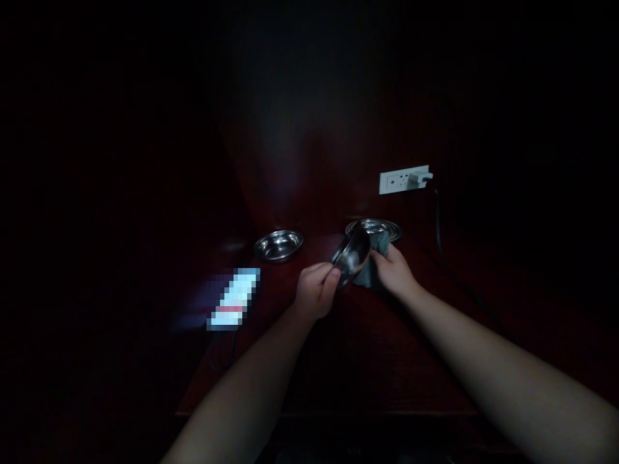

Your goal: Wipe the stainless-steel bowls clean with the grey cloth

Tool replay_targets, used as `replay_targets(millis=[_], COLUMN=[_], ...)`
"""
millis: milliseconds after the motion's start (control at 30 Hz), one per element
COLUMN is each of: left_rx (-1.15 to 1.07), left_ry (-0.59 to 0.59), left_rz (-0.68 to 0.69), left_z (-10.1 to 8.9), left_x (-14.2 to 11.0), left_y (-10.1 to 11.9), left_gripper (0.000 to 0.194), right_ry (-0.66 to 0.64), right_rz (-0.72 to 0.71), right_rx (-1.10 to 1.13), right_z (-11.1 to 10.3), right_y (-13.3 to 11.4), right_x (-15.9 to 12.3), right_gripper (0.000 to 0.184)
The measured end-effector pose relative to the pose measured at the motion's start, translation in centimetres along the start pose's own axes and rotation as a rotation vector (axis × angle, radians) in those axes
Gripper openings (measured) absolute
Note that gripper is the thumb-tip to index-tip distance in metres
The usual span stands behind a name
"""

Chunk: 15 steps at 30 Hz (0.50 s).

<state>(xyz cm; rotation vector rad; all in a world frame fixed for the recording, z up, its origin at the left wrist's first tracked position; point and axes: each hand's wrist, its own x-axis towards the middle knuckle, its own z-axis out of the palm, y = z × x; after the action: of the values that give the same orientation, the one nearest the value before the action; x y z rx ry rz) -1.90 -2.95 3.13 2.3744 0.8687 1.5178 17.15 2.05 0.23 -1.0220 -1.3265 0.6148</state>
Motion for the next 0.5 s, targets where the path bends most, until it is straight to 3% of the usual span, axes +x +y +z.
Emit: replay_targets(millis=[100, 267, 500], left_rx=[-0.006, -0.006, 0.002], left_ry=[-0.014, -0.065, -0.044], left_rz=[0.002, 0.022, 0.018], left_z=[0.0, 0.2, 0.3], left_x=[0.0, 0.0, 0.0], left_y=[0.1, 0.4, 0.3], left_gripper=[0.036, 0.035, 0.034], right_ry=[0.077, 0.076, 0.042], right_rz=[0.071, 0.046, -0.111], right_rx=[0.055, 0.113, 0.072], right_z=[0.0, -0.3, -0.4], right_y=[0.1, -0.6, -1.9], right_x=[0.3, 0.3, -0.5], right_gripper=[0.019, 0.024, 0.025])
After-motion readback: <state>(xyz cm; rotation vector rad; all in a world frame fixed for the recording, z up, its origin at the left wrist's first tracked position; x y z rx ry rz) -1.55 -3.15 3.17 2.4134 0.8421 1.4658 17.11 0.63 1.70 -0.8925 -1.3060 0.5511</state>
